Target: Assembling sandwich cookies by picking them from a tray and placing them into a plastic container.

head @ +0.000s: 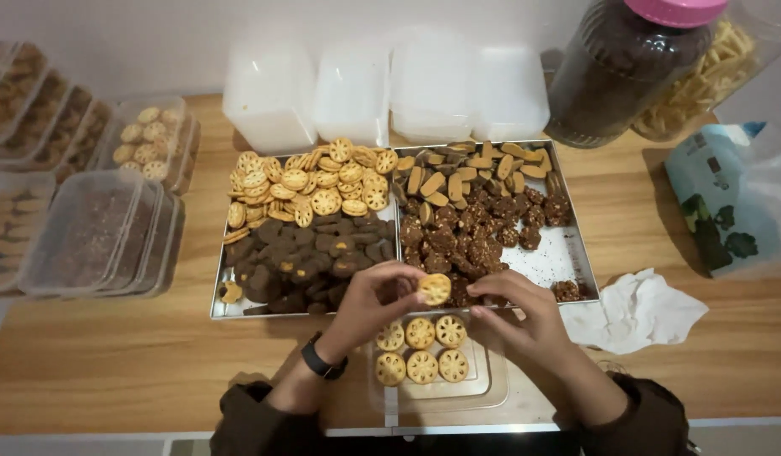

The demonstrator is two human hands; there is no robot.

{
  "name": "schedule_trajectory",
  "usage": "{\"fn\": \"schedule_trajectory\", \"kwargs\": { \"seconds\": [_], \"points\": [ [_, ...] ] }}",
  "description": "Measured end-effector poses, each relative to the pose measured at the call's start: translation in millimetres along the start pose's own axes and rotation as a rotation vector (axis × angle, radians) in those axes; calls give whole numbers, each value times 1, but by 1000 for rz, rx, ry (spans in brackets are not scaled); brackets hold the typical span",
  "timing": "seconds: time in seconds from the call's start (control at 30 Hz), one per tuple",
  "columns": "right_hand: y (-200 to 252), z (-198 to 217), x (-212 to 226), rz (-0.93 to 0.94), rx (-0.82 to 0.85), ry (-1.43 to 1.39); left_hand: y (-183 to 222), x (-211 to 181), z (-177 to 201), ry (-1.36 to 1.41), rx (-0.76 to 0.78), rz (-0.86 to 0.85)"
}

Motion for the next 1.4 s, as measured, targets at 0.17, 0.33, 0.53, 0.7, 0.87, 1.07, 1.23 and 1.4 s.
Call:
{"fn": "schedule_trajectory", "kwargs": {
  "seconds": [0.17,0.33,0.53,0.7,0.87,1.07,1.23,1.4],
  "points": [
    [-6,-2,-7,-73,-8,-155,7,19,-16,174,45,137],
    [-1,-7,-12,-52,25,-224,10,22,-24,200,115,194],
    [-1,-9,-2,-36,21,-255,13,28,-33,137,166,181],
    [1,-7,-4,-15,24,-256,14,30,-36,109,182,158],
    [-5,-9,7,-27,32,-255,14,27,-39,102,150,116],
    [-5,-10,5,-11,49,-228,12,4,-35,66,114,57],
    [2,-13,-3,10,88,-196,12,-4,-34,31,94,26],
    [-3,-17,7,-7,98,-202,14,-15,-32,-118,82,-47]
  ]
}}
Point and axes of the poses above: each hand's wrist, its own y-axis away from the middle knuckle, its own z-axis out of the back of the hand, x = y × z, the point moved 10 cm from there along -y, towards the middle knuckle, and after that the axes turned 10 degrees about -y, right-handed, at the moved point
